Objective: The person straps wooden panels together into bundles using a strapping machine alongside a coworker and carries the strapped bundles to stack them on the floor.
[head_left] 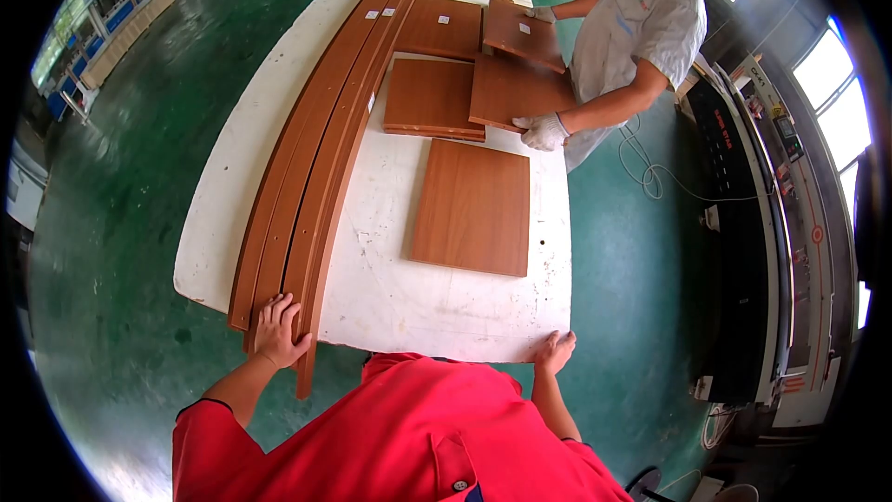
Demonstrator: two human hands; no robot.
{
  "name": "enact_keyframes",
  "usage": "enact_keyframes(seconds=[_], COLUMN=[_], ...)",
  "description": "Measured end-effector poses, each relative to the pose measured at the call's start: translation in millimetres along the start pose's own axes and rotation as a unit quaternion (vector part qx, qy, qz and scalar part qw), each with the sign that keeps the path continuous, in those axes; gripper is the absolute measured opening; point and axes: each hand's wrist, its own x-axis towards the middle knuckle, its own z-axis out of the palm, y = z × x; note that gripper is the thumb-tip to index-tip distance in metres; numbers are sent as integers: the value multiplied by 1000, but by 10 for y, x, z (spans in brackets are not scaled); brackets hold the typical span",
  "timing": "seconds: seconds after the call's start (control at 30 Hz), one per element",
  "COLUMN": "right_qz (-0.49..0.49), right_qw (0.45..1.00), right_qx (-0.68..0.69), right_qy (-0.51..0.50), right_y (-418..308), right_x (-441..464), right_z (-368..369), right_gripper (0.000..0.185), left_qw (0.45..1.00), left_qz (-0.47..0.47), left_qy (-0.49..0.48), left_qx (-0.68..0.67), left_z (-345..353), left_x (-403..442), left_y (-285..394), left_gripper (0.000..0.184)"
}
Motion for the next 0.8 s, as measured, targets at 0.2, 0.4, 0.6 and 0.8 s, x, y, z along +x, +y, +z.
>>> enact_keyframes(seconds=[0.2, 0.4, 0.6, 0.8], right_qz=[8, 6, -1, 3], right_qw=[1000, 1000, 1000, 1000], right_qx=[7, 6, 7, 6], right_qy=[0, -3, 5, 15], right_y=[4, 10, 2, -1], right_x=[3, 6, -9, -8], right_z=[14, 3, 14, 22], right_gripper=[50, 51, 51, 51], left_qw=[1000, 1000, 1000, 1000], left_qz=[2, 5, 0, -1], left_qy=[3, 5, -6, -10], left_qx=[-2, -3, -10, -4], left_z=[14, 7, 5, -5], left_x=[-8, -10, -17, -8], left_y=[-5, 1, -2, 9], left_gripper=[64, 64, 64, 64])
